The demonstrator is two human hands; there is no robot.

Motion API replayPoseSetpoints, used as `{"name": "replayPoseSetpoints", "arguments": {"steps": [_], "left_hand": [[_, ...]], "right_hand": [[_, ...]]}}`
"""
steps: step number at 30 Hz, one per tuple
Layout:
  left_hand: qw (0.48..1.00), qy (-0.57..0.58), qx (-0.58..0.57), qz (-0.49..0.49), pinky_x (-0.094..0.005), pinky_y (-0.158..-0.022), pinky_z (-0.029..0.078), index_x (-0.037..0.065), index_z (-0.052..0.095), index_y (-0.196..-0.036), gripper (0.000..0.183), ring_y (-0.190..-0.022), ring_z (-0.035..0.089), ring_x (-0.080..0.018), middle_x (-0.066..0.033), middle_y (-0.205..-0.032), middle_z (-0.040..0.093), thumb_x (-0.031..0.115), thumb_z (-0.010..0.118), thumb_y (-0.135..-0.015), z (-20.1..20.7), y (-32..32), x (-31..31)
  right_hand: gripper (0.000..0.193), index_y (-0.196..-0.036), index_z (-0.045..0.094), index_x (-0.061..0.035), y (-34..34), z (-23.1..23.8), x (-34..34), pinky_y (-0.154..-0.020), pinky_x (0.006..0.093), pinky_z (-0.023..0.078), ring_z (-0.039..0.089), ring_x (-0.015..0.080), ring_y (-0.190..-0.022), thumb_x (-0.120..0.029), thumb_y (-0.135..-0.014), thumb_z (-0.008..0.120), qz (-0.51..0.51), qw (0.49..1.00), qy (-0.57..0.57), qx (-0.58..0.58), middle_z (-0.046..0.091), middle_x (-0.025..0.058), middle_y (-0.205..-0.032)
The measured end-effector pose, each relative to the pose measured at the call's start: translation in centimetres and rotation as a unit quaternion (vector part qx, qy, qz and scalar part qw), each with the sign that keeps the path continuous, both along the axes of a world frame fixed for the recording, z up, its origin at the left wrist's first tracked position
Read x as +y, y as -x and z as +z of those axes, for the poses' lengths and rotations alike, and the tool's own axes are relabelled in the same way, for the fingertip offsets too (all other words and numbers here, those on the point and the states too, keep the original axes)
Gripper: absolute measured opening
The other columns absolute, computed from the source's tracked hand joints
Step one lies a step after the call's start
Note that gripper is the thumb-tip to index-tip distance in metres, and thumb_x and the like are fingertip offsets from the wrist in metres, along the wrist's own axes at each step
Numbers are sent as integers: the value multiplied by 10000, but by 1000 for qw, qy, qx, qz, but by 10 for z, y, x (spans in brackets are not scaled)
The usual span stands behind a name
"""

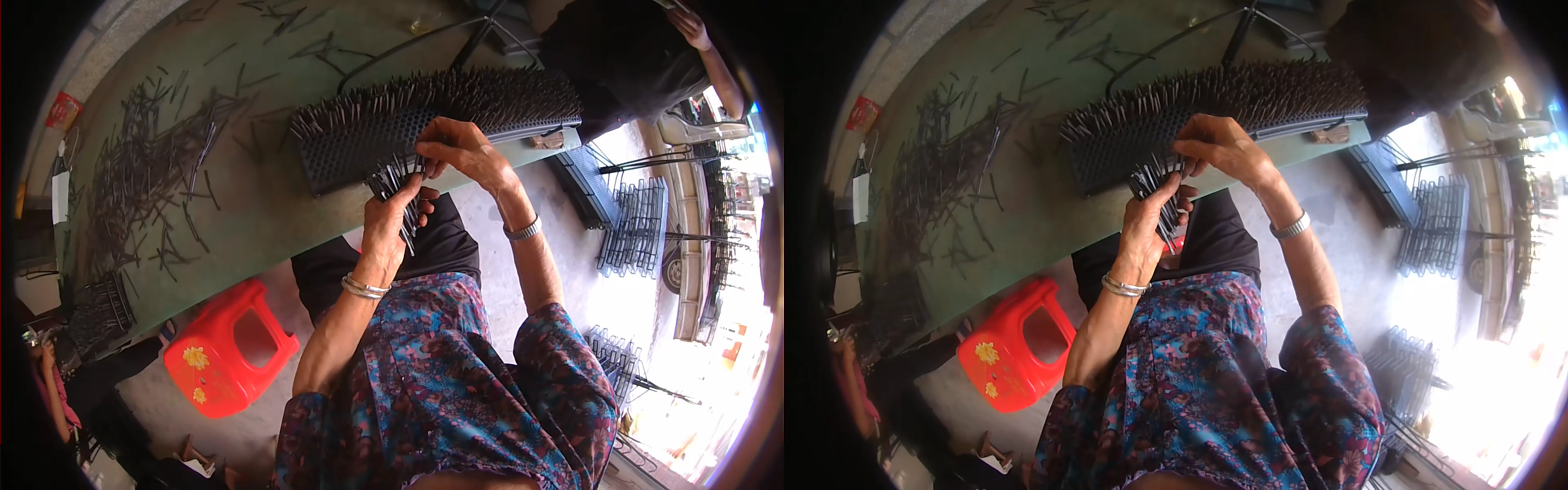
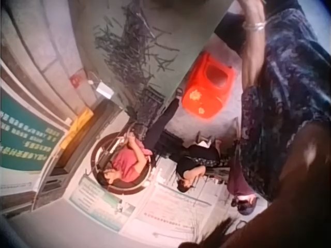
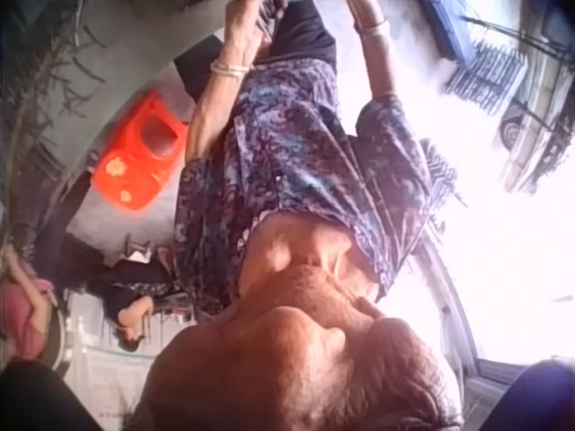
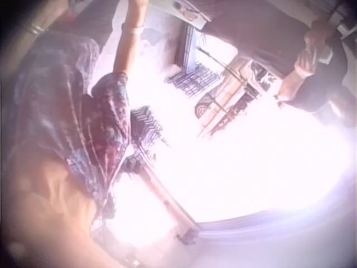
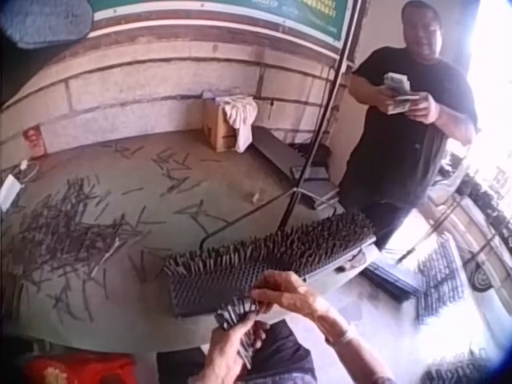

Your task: Sorting and inserting small metal rods into a perforated template jig on a workbench.

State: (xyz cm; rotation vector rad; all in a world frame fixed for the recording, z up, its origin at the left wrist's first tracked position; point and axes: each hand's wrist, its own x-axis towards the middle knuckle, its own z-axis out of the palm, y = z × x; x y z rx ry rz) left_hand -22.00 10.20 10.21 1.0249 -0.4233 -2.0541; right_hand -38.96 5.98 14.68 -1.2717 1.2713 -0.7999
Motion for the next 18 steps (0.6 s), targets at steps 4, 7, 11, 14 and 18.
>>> {"name": "replayPoseSetpoints", "arguments": {"steps": [4, 7, 11, 14, 18], "left_hand": [[1000, 11, -8, -18, -258, -492, 450, 24, 674, -1016, 264, -649, 627, -131, -95, -826, 702, 250, 704, -883, -7, -1, 0], [1000, 10, -12, 15, -272, -524, 482, 46, 676, -1033, 267, -689, 645, -154, -86, -869, 707, 270, 697, -889, -7, 2, 1], [993, -77, 78, 41, -360, -636, 572, 96, 654, -1102, 272, -740, 666, -209, -101, -920, 702, 283, 675, -906, -13, -2, -6], [996, -71, 62, -2, -427, -731, 578, 104, 639, -1094, 226, -820, 674, -220, -107, -888, 688, 261, 637, -932, -14, 2, -8], [990, -102, 100, 0, -423, -721, 581, 101, 643, -1045, 189, -807, 677, -219, -107, -875, 689, 245, 651, -922, -26, 8, -8]], "right_hand": [[167, -966, 618, 50, 4, 4, -1, -626, 278, 558, 664, 146, -687, -106, -908, 629, 19, 1000, -20, 12, 661, 96, -767], [150, -977, 608, 38, 9, 7, 1, -670, 269, 559, 675, 139, -715, -105, -929, 612, 40, 999, -21, 26, 667, 75, -784], [85, -904, 600, 36, 6, 25, 4, -630, 269, 535, 680, 157, -678, -48, -889, 597, -158, 959, 184, 144, 683, 100, -753], [68, -909, 593, 14, 5, 14, -9, -605, 278, 519, 693, 179, -680, -50, -891, 604, -239, 902, 295, 204, 677, 114, -746], [92, -935, 600, 8, 4, -9, -27, -607, 281, 517, 700, 189, -705, -69, -894, 628, -262, 875, 329, 240, 676, 123, -773]]}}
